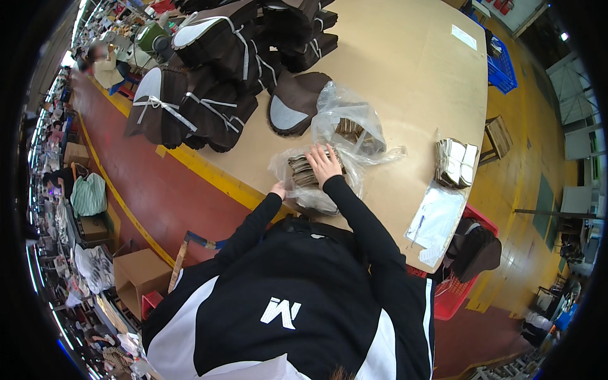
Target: The person removes small rectangular items from a plastic bag, marks them with a pen, and ties them into bundles with rubber bands. The person then places the bundles into a plastic bag and sets them on a nearby cart. The person repeats this process with additional items.
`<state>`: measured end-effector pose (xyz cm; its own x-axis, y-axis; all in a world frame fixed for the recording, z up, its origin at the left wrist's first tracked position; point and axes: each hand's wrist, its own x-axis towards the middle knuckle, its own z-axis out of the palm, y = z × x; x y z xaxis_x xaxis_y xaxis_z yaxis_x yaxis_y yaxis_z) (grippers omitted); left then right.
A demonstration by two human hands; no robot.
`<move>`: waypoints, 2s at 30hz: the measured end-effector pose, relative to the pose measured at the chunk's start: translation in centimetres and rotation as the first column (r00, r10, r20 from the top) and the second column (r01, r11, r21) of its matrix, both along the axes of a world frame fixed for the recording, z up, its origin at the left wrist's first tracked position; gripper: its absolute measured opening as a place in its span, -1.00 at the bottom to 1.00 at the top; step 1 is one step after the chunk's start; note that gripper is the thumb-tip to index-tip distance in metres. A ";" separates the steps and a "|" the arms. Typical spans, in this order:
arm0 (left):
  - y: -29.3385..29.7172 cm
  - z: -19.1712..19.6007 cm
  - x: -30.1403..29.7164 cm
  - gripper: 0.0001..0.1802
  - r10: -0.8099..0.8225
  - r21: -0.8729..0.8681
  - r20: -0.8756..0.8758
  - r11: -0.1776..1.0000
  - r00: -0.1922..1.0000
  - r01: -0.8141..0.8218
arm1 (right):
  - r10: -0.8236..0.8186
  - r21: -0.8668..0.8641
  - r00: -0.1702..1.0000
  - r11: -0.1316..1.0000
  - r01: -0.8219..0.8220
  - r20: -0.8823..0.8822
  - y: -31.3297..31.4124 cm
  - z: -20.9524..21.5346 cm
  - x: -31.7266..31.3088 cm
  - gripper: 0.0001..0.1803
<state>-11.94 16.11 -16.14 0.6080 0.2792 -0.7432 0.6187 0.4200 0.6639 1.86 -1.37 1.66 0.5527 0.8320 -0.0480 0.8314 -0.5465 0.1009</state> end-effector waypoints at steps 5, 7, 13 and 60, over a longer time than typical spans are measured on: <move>3.6 -0.5 -2.8 -0.26 -0.043 0.149 0.201 0.989 0.979 0.013 | -0.019 0.002 0.970 1.000 0.020 -0.242 3.4 2.2 0.8 0.20; 1.8 4.8 -1.2 -0.24 -0.002 0.014 0.273 1.000 0.962 -0.002 | -0.087 0.095 0.949 0.988 0.120 -0.303 0.2 1.3 1.3 0.12; 4.9 14.7 -1.4 -0.20 0.153 -0.089 0.293 0.987 0.944 -0.133 | -0.281 0.159 0.563 0.778 0.608 -0.777 -5.4 3.9 0.6 -0.02; -0.3 15.1 3.4 0.07 -0.788 0.597 0.067 0.523 0.612 0.608 | -0.066 0.244 0.486 0.802 0.546 -0.871 -12.5 -7.6 -8.3 -0.15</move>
<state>-8.55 15.82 -1.02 0.9177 -0.0920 -0.3865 0.2980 -0.4839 0.8228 -6.48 -13.89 -5.98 0.6901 0.6589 -0.2993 0.1750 -0.5533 -0.8144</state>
